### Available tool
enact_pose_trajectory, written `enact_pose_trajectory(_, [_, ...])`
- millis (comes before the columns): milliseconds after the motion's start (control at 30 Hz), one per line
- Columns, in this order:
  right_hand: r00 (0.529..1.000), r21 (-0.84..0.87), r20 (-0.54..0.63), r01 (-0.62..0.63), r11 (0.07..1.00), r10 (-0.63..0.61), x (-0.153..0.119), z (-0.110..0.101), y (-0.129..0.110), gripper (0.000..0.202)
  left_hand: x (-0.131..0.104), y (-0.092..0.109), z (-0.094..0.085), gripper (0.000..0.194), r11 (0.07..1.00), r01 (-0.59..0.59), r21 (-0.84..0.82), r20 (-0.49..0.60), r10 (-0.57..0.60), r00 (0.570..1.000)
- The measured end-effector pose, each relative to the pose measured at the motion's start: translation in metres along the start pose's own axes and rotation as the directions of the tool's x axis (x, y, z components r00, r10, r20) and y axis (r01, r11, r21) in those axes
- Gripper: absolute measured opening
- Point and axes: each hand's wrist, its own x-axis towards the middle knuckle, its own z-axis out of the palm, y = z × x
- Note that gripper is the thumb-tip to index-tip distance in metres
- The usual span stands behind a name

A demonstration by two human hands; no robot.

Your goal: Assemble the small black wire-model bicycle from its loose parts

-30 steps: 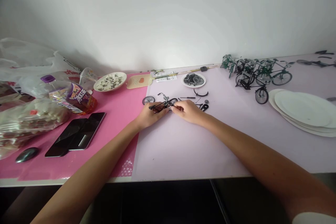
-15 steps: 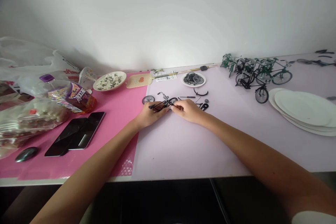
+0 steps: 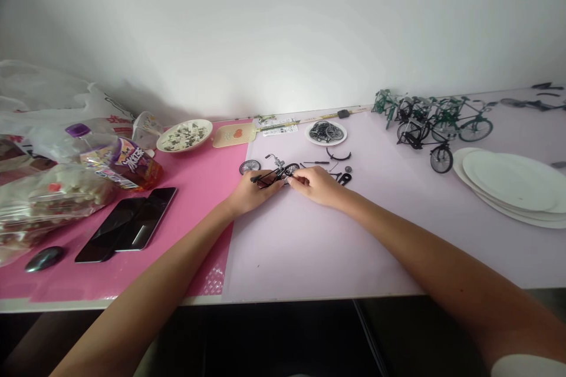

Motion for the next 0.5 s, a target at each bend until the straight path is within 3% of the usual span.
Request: enact_pose_trajectory(500, [1.0,-0.014,-0.002,-0.003,1.0,0.003,-0.0002,0.0001,-0.0002,0.036,0.0001,0.0012,-0.0003,0.047,1.0,0.015,0.006,0.004,-0.015,1.0])
